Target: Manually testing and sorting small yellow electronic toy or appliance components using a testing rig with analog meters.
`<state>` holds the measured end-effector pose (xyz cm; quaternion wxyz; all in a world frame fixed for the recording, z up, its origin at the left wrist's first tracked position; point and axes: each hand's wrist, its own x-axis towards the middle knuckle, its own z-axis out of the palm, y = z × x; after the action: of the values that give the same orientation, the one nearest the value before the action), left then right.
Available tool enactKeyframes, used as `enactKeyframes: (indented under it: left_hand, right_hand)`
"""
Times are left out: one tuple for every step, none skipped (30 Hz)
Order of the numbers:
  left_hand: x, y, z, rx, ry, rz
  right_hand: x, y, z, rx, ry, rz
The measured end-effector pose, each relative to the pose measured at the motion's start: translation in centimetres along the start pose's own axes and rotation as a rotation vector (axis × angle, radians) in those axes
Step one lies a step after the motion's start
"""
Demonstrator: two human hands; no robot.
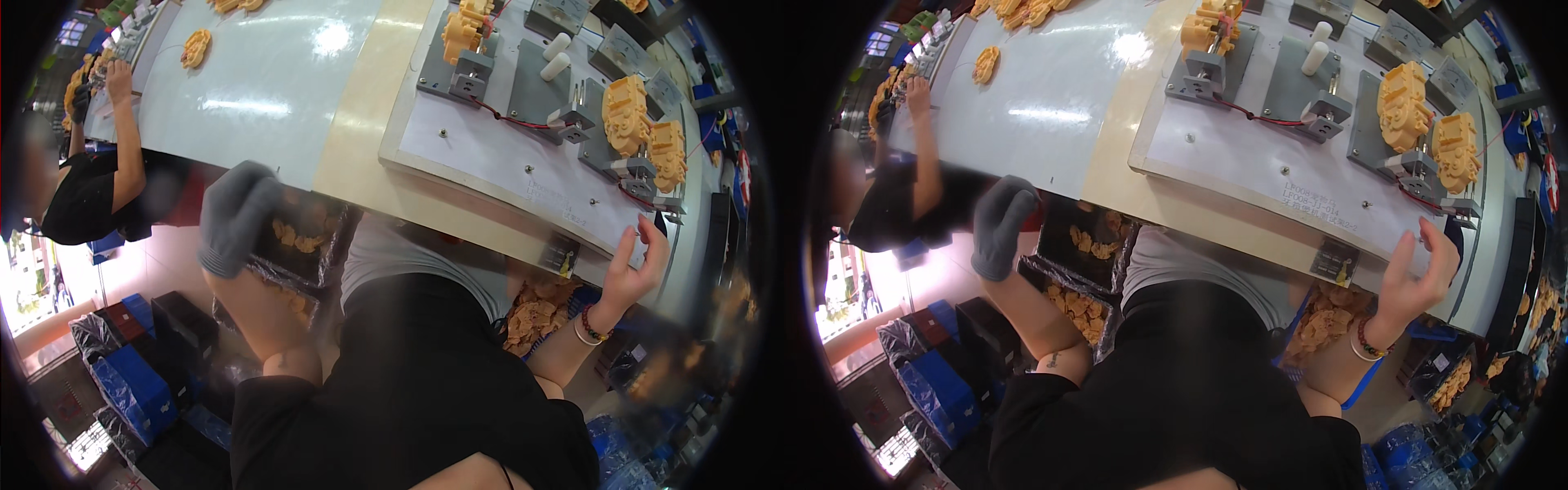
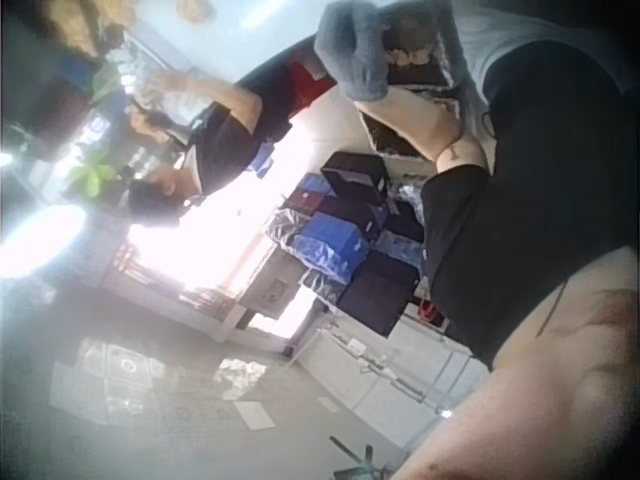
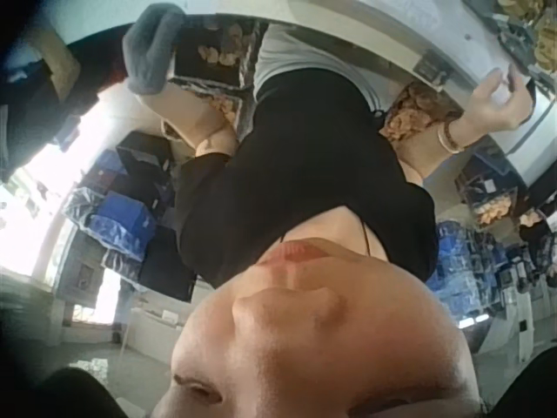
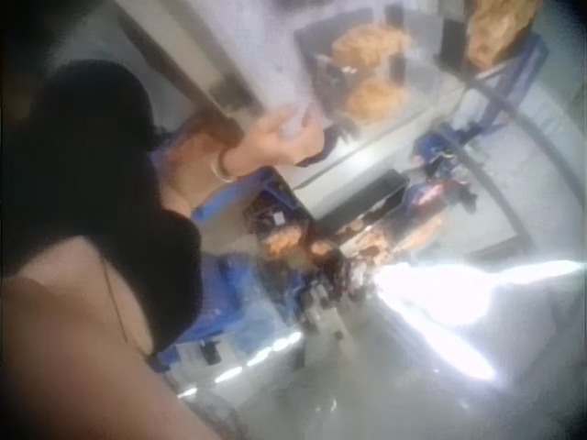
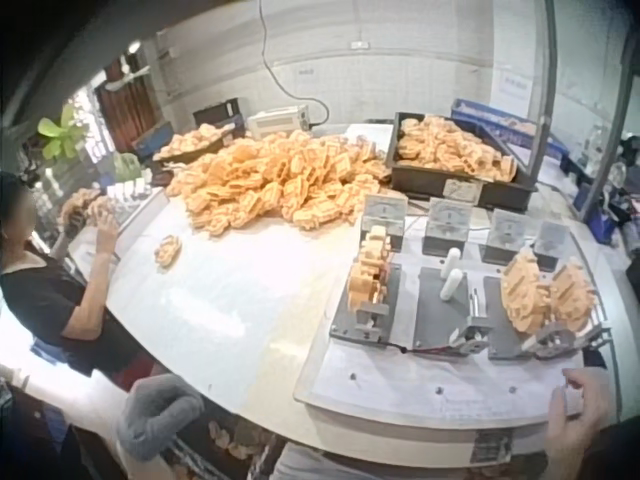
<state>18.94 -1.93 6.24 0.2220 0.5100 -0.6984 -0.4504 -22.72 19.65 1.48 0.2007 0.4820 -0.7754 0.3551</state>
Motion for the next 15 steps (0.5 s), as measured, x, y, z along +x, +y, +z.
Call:
enactKeyframes:
  left_hand:
    - [0.6, 2.6, 1.6, -0.094, -0.15, 0.098]
    - [1.3, 3.9, 3.5, -0.014, -0.082, 0.38]
    - [1.7, 4.7, 4.9, 0.052, -0.035, 0.581]
    - [2.6, 5.9, 7.1, 0.085, 0.039, 0.738]
    - [3.6, 6.5, 8.9, 0.074, 0.058, 0.811]
    - [4.3, 7.0, 10.6, 0.126, 0.08, 0.826]
    - [5.2, 6.9, 12.4, 0.203, 0.122, 0.89]
    - [6.5, 6.4, 14.2, 0.23, 0.154, 0.971]
    - [7.2, 6.4, 15.4, 0.288, 0.189, 0.95]
    - [7.6, 6.3, 16.4, 0.289, 0.142, 0.894]
    - [8.1, 5.4, 17.5, 0.275, 0.196, 0.934]
    - [7.8, 5.8, 17.9, 0.246, 0.272, 0.939]
    - [7.8, 5.6, 18.0, 0.277, 0.24, 0.92]
    - [7.6, 5.5, 18.3, 0.293, 0.201, 0.899]
    - [7.7, 5.5, 18.3, 0.302, 0.213, 0.916]
  right_hand:
    - [0.2, 0.5, 0.1, -0.066, -0.047, -0.007]
    - [0.3, 0.9, 0.0, -0.074, -0.036, 0.0]
    - [0.4, 1.1, 0.6, -0.102, -0.108, -0.028]
    - [0.4, 1.3, 0.7, -0.152, -0.173, -0.046]
    - [0.4, 1.2, 0.8, -0.109, -0.145, 0.01]
    - [0.2, 1.6, 0.7, -0.098, -0.13, 0.017]
    - [0.0, 2.4, 0.5, -0.13, -0.092, 0.057]
    - [-0.4, 3.4, 0.5, -0.158, -0.052, 0.1]
    - [-0.9, 4.3, 0.4, -0.114, -0.035, 0.111]
    - [-1.6, 5.4, 0.3, -0.075, -0.017, 0.127]
    - [-2.0, 5.9, 0.4, -0.066, 0.024, 0.1]
    - [-2.2, 6.1, 0.4, -0.066, 0.06, 0.076]
    - [-2.1, 5.9, 0.8, -0.071, 0.115, 0.054]
    - [-2.1, 5.8, 0.7, -0.093, 0.166, 0.033]
    - [-2.4, 6.0, 0.9, -0.095, 0.212, 0.022]
